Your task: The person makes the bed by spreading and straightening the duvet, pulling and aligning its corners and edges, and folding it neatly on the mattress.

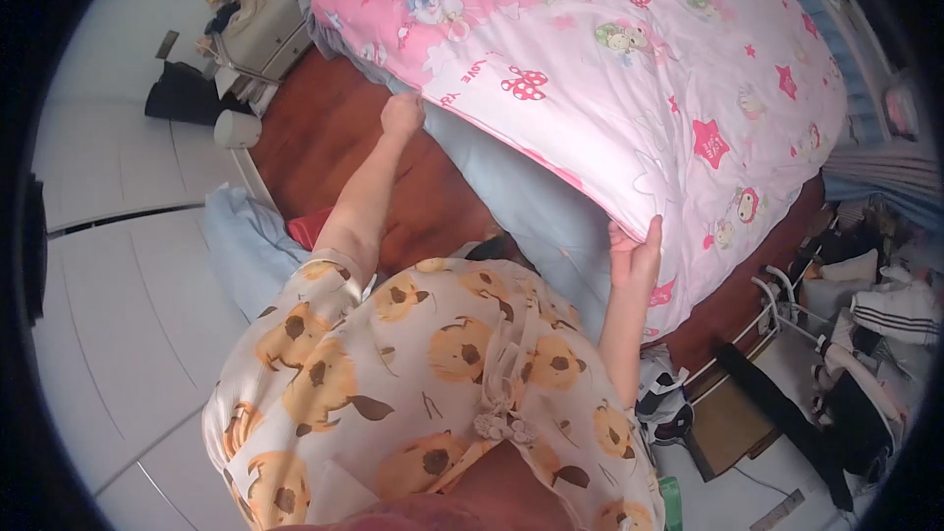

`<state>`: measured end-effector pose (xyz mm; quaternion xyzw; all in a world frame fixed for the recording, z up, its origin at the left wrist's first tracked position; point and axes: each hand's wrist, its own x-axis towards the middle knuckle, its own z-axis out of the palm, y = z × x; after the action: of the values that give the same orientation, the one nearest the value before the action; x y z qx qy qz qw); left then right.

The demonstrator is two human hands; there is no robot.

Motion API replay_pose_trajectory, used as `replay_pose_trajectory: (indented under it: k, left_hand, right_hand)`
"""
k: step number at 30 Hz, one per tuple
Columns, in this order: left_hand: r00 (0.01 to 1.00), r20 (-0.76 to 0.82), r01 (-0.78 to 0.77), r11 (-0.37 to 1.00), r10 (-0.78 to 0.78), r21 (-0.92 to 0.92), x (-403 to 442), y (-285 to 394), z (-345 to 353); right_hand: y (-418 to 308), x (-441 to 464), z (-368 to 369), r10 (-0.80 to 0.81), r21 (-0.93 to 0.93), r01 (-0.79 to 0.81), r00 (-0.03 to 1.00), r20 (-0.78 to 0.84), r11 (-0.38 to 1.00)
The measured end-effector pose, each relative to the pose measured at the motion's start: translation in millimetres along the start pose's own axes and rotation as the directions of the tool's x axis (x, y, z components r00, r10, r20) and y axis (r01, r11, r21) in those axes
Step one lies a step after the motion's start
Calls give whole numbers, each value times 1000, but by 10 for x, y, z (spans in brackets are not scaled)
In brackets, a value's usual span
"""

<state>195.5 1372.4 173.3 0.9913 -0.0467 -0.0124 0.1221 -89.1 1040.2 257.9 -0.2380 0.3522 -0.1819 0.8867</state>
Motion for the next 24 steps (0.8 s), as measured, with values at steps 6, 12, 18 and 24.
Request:
replay_pose_trajectory:
  k: [6,12,18,24]
  left_hand:
    - [987,-15,162,987,-161,26,424,-378,-224]
    - [979,20,203,979,-203,-2,1100,-1302,121]
    - [947,71,315,949,-314,-11,1970,-2175,165]
    - [990,-51,133,991,-133,2,2567,-2724,-16]
  right_hand:
    - [-248,73,-29,-62,-6,61,994,-90,998]
    - [-304,229,-35,-72,97,91,981,-180,991]
    - [-287,390,-41,-334,-319,187,794,-508,929]
    - [-157,661,-126,-386,-380,193,748,-539,905]
